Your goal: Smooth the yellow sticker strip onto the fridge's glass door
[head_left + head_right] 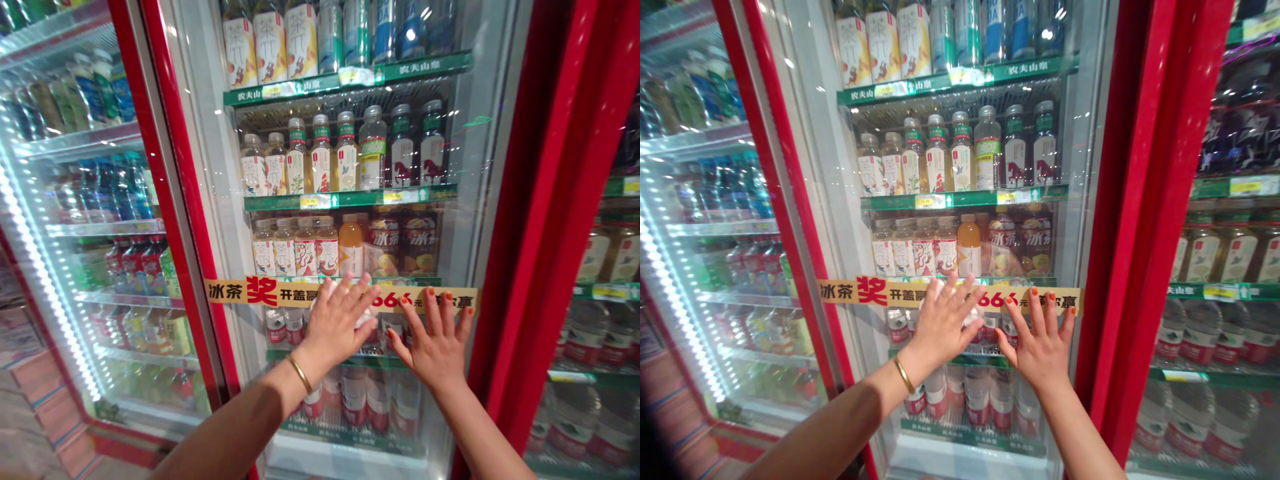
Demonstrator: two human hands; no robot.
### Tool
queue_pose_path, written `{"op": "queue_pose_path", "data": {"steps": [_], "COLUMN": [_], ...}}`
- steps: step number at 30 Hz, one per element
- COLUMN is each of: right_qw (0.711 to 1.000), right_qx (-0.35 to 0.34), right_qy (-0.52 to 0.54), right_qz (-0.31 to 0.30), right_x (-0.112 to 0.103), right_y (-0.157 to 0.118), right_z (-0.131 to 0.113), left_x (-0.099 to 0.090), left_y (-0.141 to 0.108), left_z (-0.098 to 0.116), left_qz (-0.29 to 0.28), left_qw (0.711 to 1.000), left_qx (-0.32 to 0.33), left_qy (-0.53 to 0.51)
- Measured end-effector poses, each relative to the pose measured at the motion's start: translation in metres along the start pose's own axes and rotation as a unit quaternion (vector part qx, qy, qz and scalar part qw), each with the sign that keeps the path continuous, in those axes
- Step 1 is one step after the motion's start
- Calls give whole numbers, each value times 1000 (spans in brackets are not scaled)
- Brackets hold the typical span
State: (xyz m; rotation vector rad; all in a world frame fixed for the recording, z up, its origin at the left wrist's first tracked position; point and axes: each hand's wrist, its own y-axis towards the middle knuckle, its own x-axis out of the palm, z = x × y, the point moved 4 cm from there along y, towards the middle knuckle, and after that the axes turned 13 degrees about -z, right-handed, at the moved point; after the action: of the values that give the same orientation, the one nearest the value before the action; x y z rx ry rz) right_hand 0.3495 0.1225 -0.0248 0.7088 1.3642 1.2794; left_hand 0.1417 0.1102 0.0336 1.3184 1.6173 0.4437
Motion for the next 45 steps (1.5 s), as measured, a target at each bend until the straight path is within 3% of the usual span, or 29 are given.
{"op": "queue_pose_path", "data": {"steps": [2, 4, 7, 9, 11, 13, 15, 17, 18, 20, 23, 25, 26, 28, 30, 32, 34, 37, 39, 42, 45], "right_qw": [1000, 1000, 1000, 1000, 1000, 1000, 1000, 1000, 1000, 1000, 1000, 999, 999, 999, 999, 999, 999, 999, 999, 1000, 1000], "right_qx": [1, 4, 10, 13, 10, 4, 1, 1, 2, 4, 13, 22, 25, 24, 21, 21, 18, 17, 20, 17, 15], "right_qy": [2, 3, 0, -4, -4, 0, 5, 11, 14, 18, 22, 25, 27, 30, 28, 25, 25, 27, 25, 23, 22], "right_qz": [1, 1, -1, 0, 1, 2, 4, 5, 4, 1, -3, -4, -6, -7, -9, -11, -14, -15, -10, -6, -12], "right_x": [0, 1, 2, 2, 2, 1, 0, 0, 1, 2, 4, 5, 6, 7, 8, 8, 8, 8, 7, 7, 6], "right_y": [0, 0, -1, -1, -1, -1, -1, -1, -2, -2, -3, -5, -5, -7, -8, -8, -8, -7, -6, -6, -6], "right_z": [0, -1, -1, 0, 0, 0, 1, 2, 2, 1, 0, 1, 1, 2, 3, 4, 4, 3, 3, 3, 3], "left_x": [8, 5, -14, -23, -23, -11, 4, 12, 11, 1, -21, -28, -27, -16, -3, 4, 0, -14, -19, -11, 4], "left_y": [-36, -55, -36, -6, 14, 11, -19, -58, -74, -88, -72, -54, -47, -45, -61, -85, -98, -89, -73, -56, -65], "left_z": [10, -13, -74, -92, -75, -32, 7, 14, 1, -50, -135, -156, -150, -116, -75, -56, -72, -124, -141, -121, -86], "left_qz": [-13, -18, 9, 44, 50, 16, -23, -36, -33, -19, 25, 52, 53, 29, -5, -20, -13, 28, 53, 43, 0], "left_qw": [999, 1000, 986, 971, 975, 993, 1000, 998, 998, 999, 977, 957, 958, 981, 998, 999, 1000, 981, 961, 974, 992], "left_qx": [45, -1, -162, -227, -209, -108, 10, 57, 47, -32, -214, -283, -279, -190, -57, 25, -9, -191, -270, -221, -124], "left_qy": [19, 10, -33, -53, -54, -36, -13, 3, 8, 11, -10, -30, -33, -22, -2, 12, 13, -8, -26, -24, 2]}}
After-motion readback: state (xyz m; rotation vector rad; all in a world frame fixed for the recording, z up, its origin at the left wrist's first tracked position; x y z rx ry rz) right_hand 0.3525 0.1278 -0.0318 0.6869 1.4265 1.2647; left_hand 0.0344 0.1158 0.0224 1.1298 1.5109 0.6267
